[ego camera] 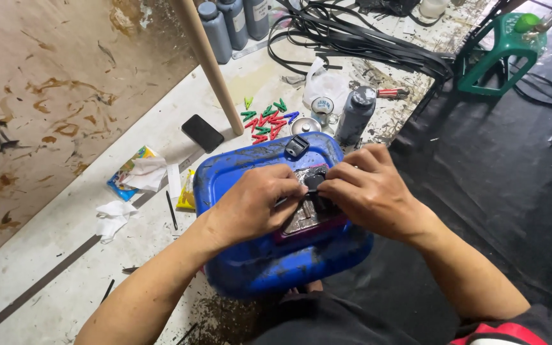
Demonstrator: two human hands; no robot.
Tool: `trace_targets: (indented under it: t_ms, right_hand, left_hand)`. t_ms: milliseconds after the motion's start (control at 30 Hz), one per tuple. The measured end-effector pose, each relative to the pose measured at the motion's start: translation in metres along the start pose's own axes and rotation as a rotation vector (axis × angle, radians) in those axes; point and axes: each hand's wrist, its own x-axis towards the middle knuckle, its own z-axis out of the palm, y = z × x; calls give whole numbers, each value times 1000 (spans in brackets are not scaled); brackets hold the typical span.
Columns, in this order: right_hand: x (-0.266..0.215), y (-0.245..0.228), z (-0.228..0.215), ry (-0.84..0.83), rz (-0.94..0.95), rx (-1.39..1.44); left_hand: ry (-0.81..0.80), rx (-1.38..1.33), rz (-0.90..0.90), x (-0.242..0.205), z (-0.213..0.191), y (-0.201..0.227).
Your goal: The person repeatedly rubs thin black rubber strips on a heated surface to soften and shape them, then hangs the strips on a wall rack using colored clips. The process is repeated for multiple strips.
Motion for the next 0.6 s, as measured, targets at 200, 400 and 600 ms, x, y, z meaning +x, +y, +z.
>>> trace_targets:
  t_ms: [200,400,600]
  right_hand:
    - [-14,14,-14,-44,-20,-65]
    - [-6,4,-8,-36,30,-25]
    - [-11,10,-6,-32,-24,-48]
  left_hand:
    - [13,-17,8,-2,-2,0]
    - [-1,-8,12,0,-1,-1]
    - [15,1,12,-5,0,-1]
